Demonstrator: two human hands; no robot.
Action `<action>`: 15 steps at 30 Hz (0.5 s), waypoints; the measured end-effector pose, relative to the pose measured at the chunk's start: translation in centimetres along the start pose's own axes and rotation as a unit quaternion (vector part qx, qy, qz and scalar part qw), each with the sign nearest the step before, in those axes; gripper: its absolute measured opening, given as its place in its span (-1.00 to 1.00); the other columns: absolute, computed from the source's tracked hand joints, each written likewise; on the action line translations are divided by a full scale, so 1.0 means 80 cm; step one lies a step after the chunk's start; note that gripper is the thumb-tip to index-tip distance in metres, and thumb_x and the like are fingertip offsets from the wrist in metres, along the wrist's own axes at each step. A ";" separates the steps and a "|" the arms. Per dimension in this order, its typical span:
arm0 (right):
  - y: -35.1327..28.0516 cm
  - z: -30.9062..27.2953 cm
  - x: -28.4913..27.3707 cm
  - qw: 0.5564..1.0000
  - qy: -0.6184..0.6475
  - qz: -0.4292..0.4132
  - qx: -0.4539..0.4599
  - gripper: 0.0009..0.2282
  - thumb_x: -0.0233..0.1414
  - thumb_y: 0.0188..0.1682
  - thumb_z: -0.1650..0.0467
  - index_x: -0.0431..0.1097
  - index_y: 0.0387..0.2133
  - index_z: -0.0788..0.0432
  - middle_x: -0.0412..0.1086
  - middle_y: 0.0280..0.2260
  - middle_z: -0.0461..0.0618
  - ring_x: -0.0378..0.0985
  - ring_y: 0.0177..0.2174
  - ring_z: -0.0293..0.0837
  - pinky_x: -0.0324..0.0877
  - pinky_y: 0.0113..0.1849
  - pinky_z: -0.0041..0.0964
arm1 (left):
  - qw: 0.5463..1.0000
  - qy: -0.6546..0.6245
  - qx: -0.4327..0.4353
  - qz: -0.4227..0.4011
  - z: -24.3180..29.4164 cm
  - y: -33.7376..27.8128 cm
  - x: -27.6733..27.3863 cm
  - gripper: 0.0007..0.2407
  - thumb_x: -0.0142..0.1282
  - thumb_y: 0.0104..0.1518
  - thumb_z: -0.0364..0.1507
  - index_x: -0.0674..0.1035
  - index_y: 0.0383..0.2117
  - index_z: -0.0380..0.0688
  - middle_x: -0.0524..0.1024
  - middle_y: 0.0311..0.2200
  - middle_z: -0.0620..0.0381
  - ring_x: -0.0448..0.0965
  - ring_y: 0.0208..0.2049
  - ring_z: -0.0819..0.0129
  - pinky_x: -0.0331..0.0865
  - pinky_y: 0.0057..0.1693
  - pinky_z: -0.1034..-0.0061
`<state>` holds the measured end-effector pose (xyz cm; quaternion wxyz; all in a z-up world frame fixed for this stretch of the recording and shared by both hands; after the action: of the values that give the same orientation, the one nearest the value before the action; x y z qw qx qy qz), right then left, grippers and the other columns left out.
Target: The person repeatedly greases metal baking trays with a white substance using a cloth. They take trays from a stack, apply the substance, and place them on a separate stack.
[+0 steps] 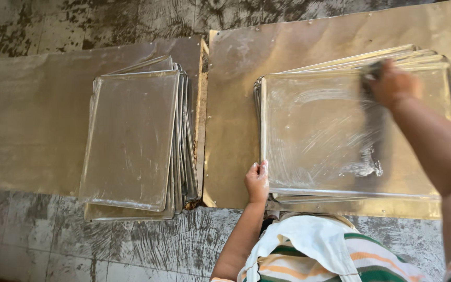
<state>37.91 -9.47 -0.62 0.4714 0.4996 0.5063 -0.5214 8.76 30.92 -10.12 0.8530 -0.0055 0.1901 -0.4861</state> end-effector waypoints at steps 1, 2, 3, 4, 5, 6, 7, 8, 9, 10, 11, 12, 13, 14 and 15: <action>-0.005 0.048 0.008 0.997 -0.039 -0.029 0.051 -0.37 -0.15 0.20 -0.03 0.11 0.30 0.20 0.52 -0.13 0.34 0.62 -0.17 0.22 0.47 -0.20 0.09 | 1.000 -0.004 0.000 -0.003 -0.001 -0.002 -0.001 -0.67 0.20 0.23 -0.28 0.48 -0.60 -0.26 0.34 -0.73 0.05 0.25 -0.63 0.41 0.26 -0.42 0.39; -0.013 0.097 0.015 0.990 -0.078 -0.056 0.104 -0.34 -0.22 0.23 -0.04 -0.02 0.44 0.15 0.50 -0.10 0.35 0.64 -0.19 0.21 0.49 -0.23 0.09 | 1.000 -0.009 0.002 -0.007 0.000 -0.001 0.000 -0.67 0.19 0.23 -0.27 0.49 -0.59 -0.26 0.34 -0.73 0.04 0.26 -0.63 0.40 0.26 -0.42 0.37; -0.019 0.133 0.013 0.992 -0.057 -0.011 0.114 -0.37 -0.18 0.20 0.00 0.07 0.34 0.22 0.48 -0.09 0.34 0.59 -0.16 0.21 0.46 -0.25 0.11 | 1.000 -0.013 0.003 -0.010 0.002 0.000 0.001 -0.67 0.18 0.24 -0.27 0.50 -0.58 -0.26 0.35 -0.72 0.03 0.27 -0.62 0.38 0.26 -0.41 0.36; -0.027 0.166 0.012 0.991 -0.036 0.033 0.125 -0.41 -0.14 0.16 0.03 0.17 0.24 0.28 0.45 -0.09 0.33 0.54 -0.13 0.22 0.42 -0.28 0.14 | 1.000 0.002 0.014 -0.018 0.005 0.002 0.001 -0.68 0.17 0.24 -0.26 0.51 -0.57 -0.26 0.37 -0.71 0.03 0.30 -0.63 0.36 0.27 -0.40 0.36; -0.028 0.178 0.023 0.989 -0.026 0.044 0.138 -0.53 -0.21 0.27 0.11 0.21 0.17 0.28 0.45 -0.07 0.34 0.53 -0.08 0.25 0.41 -0.20 0.16 | 0.999 0.017 0.026 -0.025 0.008 0.003 0.001 -0.69 0.15 0.23 -0.25 0.52 -0.56 -0.25 0.40 -0.71 0.04 0.33 -0.64 0.34 0.29 -0.40 0.36; -0.027 0.173 0.036 0.987 -0.017 0.053 0.150 -0.63 -0.29 0.38 0.19 0.25 0.10 0.27 0.45 -0.06 0.35 0.52 -0.04 0.27 0.40 -0.13 0.18 | 0.998 0.032 0.035 -0.032 0.010 0.003 0.000 -0.69 0.13 0.23 -0.24 0.52 -0.54 -0.24 0.43 -0.70 0.04 0.36 -0.64 0.32 0.31 -0.39 0.36; -0.029 0.164 0.039 0.985 -0.008 0.063 0.162 -0.66 -0.36 0.49 0.27 0.30 0.03 0.27 0.45 -0.05 0.36 0.52 0.01 0.30 0.39 -0.05 0.20 | 0.997 0.044 0.039 -0.045 0.011 0.003 0.001 -0.69 0.12 0.24 -0.23 0.52 -0.53 -0.24 0.42 -0.70 0.02 0.35 -0.64 0.30 0.31 -0.39 0.34; -0.024 0.128 0.042 0.987 -0.063 0.076 0.127 -0.67 -0.29 0.20 0.35 0.33 0.01 0.32 0.45 -0.10 0.37 0.56 -0.13 0.27 0.44 -0.23 0.09 | 0.996 0.055 0.043 -0.056 0.012 0.006 0.001 -0.68 0.11 0.26 -0.23 0.52 -0.53 -0.24 0.41 -0.70 0.00 0.34 -0.64 0.27 0.30 -0.38 0.33; -0.031 0.080 0.052 0.986 -0.070 0.097 0.113 -0.65 -0.30 0.29 0.26 0.37 -0.08 0.28 0.47 -0.16 0.29 0.56 -0.19 0.23 0.43 -0.24 0.09 | 0.994 0.066 0.048 -0.066 0.014 0.008 0.001 -0.67 0.10 0.27 -0.22 0.52 -0.52 -0.24 0.40 -0.69 -0.01 0.33 -0.64 0.24 0.30 -0.38 0.32; -0.047 0.019 0.065 0.985 -0.076 0.118 0.100 -0.57 -0.30 0.38 0.17 0.41 -0.18 0.24 0.49 -0.23 0.21 0.57 -0.26 0.18 0.41 -0.24 0.09 | 0.994 0.074 0.048 -0.065 0.014 0.009 0.001 -0.68 0.10 0.26 -0.22 0.52 -0.52 -0.24 0.39 -0.70 0.00 0.32 -0.65 0.26 0.29 -0.39 0.33; -0.077 -0.061 0.082 0.969 -0.204 0.139 0.008 -0.82 -0.12 0.18 0.34 0.38 -0.15 0.18 0.45 -0.35 0.11 0.55 -0.39 0.04 0.39 -0.48 -0.03 | 0.993 0.081 0.049 -0.064 0.016 0.010 0.001 -0.68 0.11 0.26 -0.22 0.53 -0.51 -0.24 0.38 -0.70 0.02 0.30 -0.66 0.28 0.28 -0.39 0.35; -0.107 -0.144 0.075 0.944 -0.255 0.209 -0.002 -0.85 -0.06 0.05 0.32 0.35 -0.22 0.09 0.40 -0.41 0.03 0.51 -0.45 -0.05 0.34 -0.50 -0.10 | 0.993 0.089 0.049 -0.063 0.017 0.010 0.000 -0.69 0.12 0.26 -0.22 0.53 -0.51 -0.23 0.36 -0.71 0.04 0.29 -0.66 0.30 0.28 -0.40 0.36; -0.146 -0.206 0.070 0.972 -0.133 0.174 -0.084 -0.94 -0.04 0.07 0.41 0.32 -0.24 0.11 0.38 -0.45 0.04 0.50 -0.50 -0.05 0.35 -0.56 -0.09 | 0.994 0.075 0.042 -0.070 0.017 0.012 0.001 -0.68 0.12 0.26 -0.23 0.52 -0.52 -0.24 0.34 -0.71 0.06 0.26 -0.65 0.34 0.25 -0.41 0.37; -0.182 -0.262 0.057 0.978 -0.045 0.150 -0.140 -0.89 -0.04 0.01 0.42 0.29 -0.23 0.17 0.37 -0.44 0.10 0.52 -0.53 -0.01 0.39 -0.57 -0.10 | 0.995 0.061 0.032 -0.077 0.015 0.012 0.000 -0.68 0.12 0.27 -0.23 0.50 -0.53 -0.24 0.31 -0.72 0.07 0.23 -0.64 0.38 0.23 -0.42 0.38; -0.203 -0.305 0.049 0.984 0.021 0.064 -0.167 -0.86 -0.06 0.02 0.44 0.26 -0.17 0.13 0.42 -0.40 0.14 0.59 -0.47 0.09 0.48 -0.51 0.02 | 0.995 0.047 0.023 -0.083 0.012 0.010 0.002 -0.67 0.12 0.27 -0.24 0.49 -0.54 -0.24 0.28 -0.72 0.08 0.20 -0.63 0.41 0.21 -0.42 0.39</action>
<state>22.52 15.67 -3.33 0.5702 0.4557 0.5631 -0.3876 9.83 31.08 -9.45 0.7997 0.0209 0.2173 -0.5593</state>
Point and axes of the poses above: each hand's wrist, its own y-axis towards the middle knuckle, its own x-axis out of the palm, z = x × y, the point moved 6 cm from there along y, towards the middle knuckle
